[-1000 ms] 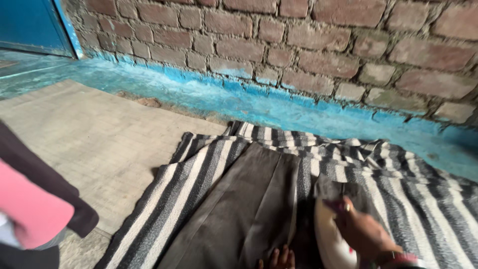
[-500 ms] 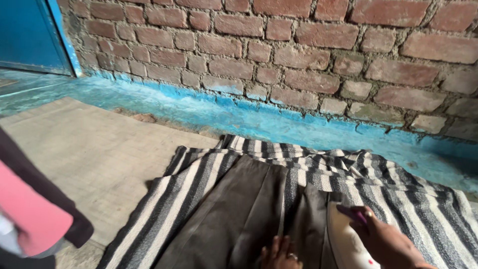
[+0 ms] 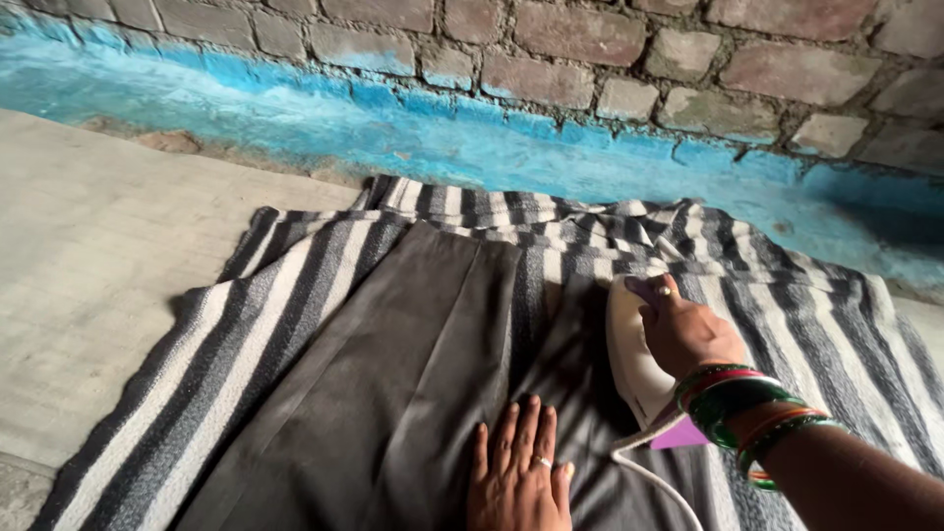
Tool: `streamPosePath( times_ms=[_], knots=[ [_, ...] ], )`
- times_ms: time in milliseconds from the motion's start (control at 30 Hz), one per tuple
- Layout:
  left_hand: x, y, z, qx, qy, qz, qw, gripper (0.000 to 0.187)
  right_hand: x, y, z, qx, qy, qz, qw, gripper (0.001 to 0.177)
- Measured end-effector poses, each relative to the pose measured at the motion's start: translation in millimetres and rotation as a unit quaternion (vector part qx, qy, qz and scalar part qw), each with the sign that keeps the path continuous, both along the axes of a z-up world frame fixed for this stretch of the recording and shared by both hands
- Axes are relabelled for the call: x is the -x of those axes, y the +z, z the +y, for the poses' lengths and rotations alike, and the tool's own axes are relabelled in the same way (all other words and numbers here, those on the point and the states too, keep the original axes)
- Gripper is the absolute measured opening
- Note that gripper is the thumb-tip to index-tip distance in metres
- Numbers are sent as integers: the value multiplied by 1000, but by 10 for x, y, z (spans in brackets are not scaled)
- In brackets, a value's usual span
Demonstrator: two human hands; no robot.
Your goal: The person irons a pair of dark trousers on a striped mat laid on the floor. They repeatedly adjust the garment, smooth the fabric, and use a handheld electric iron to press different sections of the trousers.
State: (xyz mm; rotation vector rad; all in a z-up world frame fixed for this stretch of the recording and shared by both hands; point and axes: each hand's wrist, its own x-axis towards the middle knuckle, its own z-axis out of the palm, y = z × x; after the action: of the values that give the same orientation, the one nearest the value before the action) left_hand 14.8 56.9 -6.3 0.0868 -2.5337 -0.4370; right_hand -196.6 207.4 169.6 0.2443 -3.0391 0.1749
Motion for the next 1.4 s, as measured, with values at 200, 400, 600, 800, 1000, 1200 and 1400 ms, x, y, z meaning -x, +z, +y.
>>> streamPosePath(
  times_ms=[200,400,600,800,1000,1200,1400],
  knots=[
    [-139,582,-3,-62,-6,-134,989,69,-122,-35,561,45,3,-59,997,48],
    [-176,1195,31,-98,19,-378,920,72,-856,-122,978,-10,-3,-114,993,51],
    [-368,1448,0,-100,13,-476,873,78,-832,354,917,-32,23,-169,985,52],
    [-220,906,-119,-134,3,-473,871,75,-483,416,495,-24,98,-82,991,51],
    [-300,0,-220,127,167,84,974,74,-519,-186,-40,-21,133,-94,986,52],
    [-307,-51,-222,121,172,54,976,74,28,163,-550,27,157,-23,987,45],
    [-421,696,-193,-36,107,-272,956,69,135,187,-639,1,122,-119,985,49]
  ],
)
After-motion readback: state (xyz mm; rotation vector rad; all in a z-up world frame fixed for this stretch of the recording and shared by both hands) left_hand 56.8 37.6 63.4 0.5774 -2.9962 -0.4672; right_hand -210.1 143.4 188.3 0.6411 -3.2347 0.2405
